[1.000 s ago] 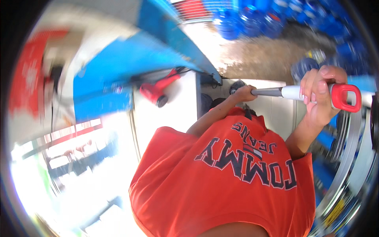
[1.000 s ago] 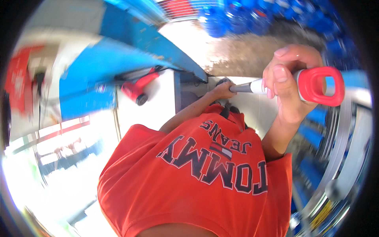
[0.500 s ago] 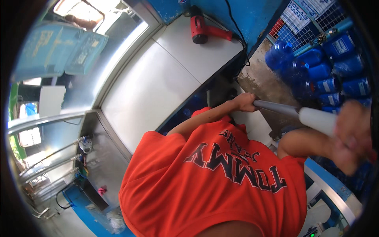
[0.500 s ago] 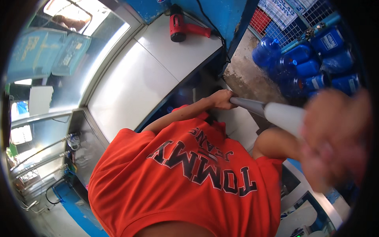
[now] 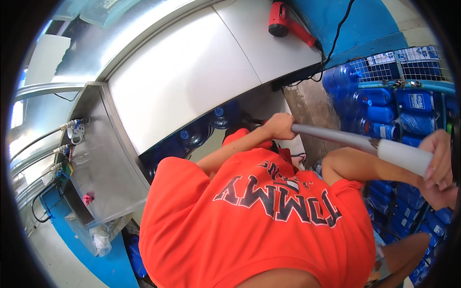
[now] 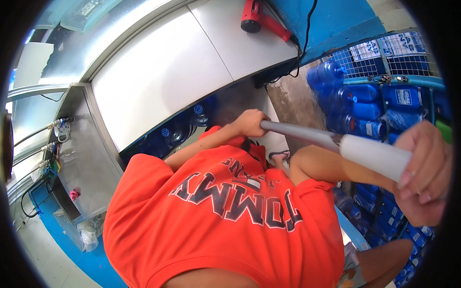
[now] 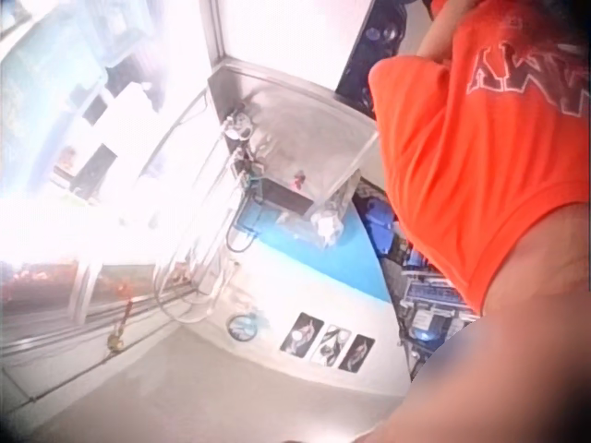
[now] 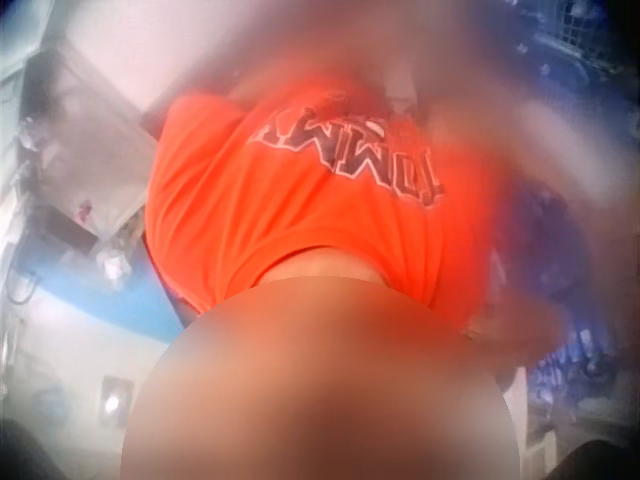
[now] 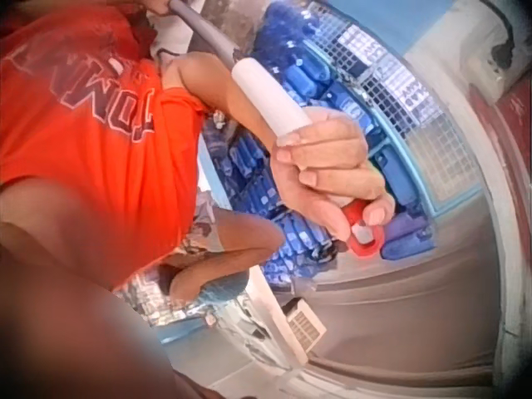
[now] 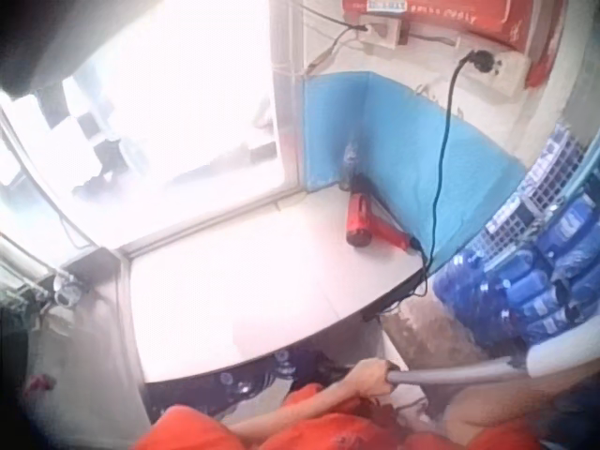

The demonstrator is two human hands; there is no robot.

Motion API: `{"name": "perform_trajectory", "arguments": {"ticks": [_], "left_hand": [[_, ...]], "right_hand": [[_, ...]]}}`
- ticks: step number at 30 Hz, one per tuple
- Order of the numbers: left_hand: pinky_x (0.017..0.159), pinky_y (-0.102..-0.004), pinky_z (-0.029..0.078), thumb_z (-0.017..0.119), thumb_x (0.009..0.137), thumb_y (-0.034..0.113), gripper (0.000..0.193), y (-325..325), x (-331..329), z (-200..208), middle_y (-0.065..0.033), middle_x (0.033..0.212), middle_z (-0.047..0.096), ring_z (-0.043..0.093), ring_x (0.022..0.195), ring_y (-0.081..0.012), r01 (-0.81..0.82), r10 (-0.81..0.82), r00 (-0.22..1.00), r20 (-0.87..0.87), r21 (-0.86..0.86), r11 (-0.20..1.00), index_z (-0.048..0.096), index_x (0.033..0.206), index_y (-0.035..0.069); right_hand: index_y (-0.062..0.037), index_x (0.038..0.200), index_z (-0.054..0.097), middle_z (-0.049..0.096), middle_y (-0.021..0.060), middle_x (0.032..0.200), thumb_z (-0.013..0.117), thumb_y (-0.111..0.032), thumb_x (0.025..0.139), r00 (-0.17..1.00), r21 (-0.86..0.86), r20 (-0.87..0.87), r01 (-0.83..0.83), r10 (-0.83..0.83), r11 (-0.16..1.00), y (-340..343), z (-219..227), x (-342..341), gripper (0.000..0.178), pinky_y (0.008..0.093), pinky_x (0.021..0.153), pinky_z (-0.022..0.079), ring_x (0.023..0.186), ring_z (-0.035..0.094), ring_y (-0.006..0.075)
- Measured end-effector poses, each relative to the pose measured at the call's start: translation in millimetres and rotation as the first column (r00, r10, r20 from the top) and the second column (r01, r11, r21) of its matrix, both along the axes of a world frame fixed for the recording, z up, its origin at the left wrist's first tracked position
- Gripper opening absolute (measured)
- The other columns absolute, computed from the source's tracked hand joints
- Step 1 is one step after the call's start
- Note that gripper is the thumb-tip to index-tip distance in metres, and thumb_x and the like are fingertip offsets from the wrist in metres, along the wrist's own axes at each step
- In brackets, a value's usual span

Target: The person mops a wet tiled floor in a water-bottle storage area using a long-handled mop. They repeatedly wring the mop in a stainless steel sink and continue mopping around stacked blue water bottles and a metal rack.

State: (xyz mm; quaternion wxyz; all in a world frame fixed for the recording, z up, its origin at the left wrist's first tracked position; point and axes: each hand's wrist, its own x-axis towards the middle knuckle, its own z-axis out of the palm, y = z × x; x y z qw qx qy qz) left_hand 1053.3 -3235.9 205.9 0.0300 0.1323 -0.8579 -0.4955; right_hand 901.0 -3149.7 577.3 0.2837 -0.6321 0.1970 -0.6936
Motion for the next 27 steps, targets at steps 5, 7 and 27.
{"name": "perform_trajectory", "arguments": {"ticks": [5, 7, 27], "left_hand": [[0.083, -0.0463, 0.055, 0.063, 0.072, 0.020, 0.027, -11, 29, -35, -0.0195, 0.086, 0.071, 0.068, 0.087, -0.0394, -0.136, 0.122, 0.983, 0.134, 0.103, 0.985, 0.076, 0.094, 0.009], [0.088, -0.0457, 0.053, 0.063, 0.074, 0.020, 0.031, -19, 27, -56, -0.0194, 0.097, 0.072, 0.067, 0.096, -0.0381, -0.147, 0.116, 0.973, 0.200, 0.150, 0.978, 0.075, 0.101, 0.009], [0.084, -0.0481, 0.055, 0.068, 0.075, 0.026, 0.030, 85, 66, -96, -0.0172, 0.097, 0.073, 0.069, 0.094, -0.0377, -0.510, 0.495, 0.858, 0.137, 0.115, 0.852, 0.076, 0.100, 0.012]], "right_hand": [[-0.0049, 0.100, 0.054, 0.057, 0.0024, 0.069, 0.068, -0.021, 0.092, 0.997, 0.044, 0.046, -0.060, 0.058, 0.997, -41, -41, 38, 0.023, 0.0273, 0.046, 0.048, 0.046, 0.053, 0.0127], [-0.0041, 0.095, 0.055, 0.060, 0.0045, 0.070, 0.071, -0.018, 0.090, 0.998, 0.057, 0.062, -0.012, 0.009, 0.998, -59, -60, 64, 0.021, 0.0268, 0.047, 0.049, 0.046, 0.054, 0.0128], [-0.0011, 0.112, 0.052, 0.055, -0.0020, 0.060, 0.069, -0.032, 0.094, 0.886, 0.074, -0.295, -0.351, 0.357, 0.933, 8, -90, 140, 0.039, 0.0214, 0.038, 0.041, 0.040, 0.050, 0.0071]]}}
